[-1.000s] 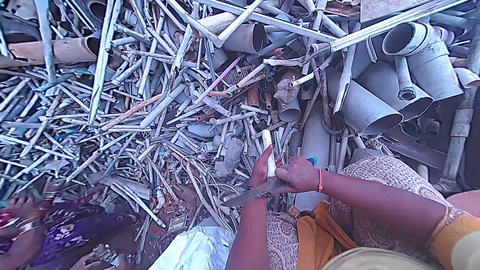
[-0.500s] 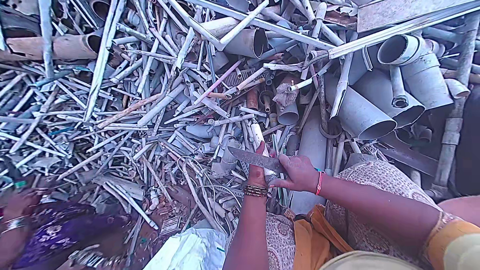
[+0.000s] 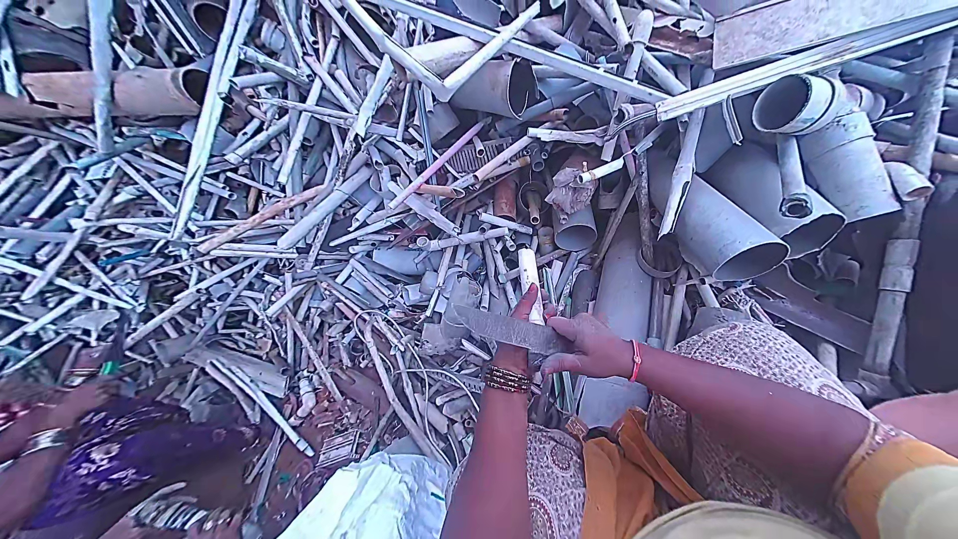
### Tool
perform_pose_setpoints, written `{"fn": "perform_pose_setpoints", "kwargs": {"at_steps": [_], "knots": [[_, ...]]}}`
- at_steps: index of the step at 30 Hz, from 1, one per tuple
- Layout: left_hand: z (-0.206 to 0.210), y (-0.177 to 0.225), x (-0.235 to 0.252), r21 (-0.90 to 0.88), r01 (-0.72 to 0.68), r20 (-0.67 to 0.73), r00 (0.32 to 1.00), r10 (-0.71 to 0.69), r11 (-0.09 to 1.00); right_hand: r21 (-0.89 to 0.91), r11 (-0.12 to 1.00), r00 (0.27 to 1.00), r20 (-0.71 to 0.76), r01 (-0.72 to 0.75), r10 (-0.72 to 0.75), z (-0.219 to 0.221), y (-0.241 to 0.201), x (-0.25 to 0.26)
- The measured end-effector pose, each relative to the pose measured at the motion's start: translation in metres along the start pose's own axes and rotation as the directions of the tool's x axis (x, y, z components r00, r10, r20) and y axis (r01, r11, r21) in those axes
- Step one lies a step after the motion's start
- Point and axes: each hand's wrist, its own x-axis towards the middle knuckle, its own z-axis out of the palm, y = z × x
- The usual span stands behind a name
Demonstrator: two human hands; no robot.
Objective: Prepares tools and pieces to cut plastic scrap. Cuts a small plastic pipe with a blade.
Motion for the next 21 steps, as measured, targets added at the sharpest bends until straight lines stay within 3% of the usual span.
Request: {"fn": "perform_pose_setpoints", "kwargs": {"at_steps": [2, 4, 8, 12, 17, 21], "knots": [[0.004, 0.000, -0.002, 0.031, -0.074, -0.040, 0.996, 0.076, 0.997, 0.477, 0.863, 0.986, 0.047, -0.165, 0.162, -0.004, -0.002, 0.004], [0.004, 0.002, 0.000, -0.004, -0.094, -0.061, 0.994, 0.093, 0.996, 0.604, 0.749, 0.960, 0.107, -0.270, 0.260, -0.010, -0.004, 0.006], [-0.004, 0.006, 0.002, -0.036, -0.145, 0.020, 0.989, 0.146, 0.989, 0.361, 0.881, 0.952, 0.125, -0.306, 0.280, -0.016, 0.000, 0.007], [-0.013, 0.003, 0.005, -0.078, -0.150, 0.063, 0.986, 0.155, 0.986, 0.011, 0.988, 0.985, 0.074, -0.154, 0.153, -0.013, 0.001, 0.003], [-0.010, 0.001, 0.010, -0.115, -0.028, 0.129, 0.991, 0.043, 0.993, -0.273, 0.954, 0.990, 0.032, -0.127, 0.141, 0.005, -0.011, -0.006], [-0.011, -0.001, 0.006, 0.063, -0.121, 0.047, 0.992, 0.118, 0.991, -0.321, 0.930, 0.973, 0.081, -0.180, 0.216, 0.008, -0.020, -0.007]]}}
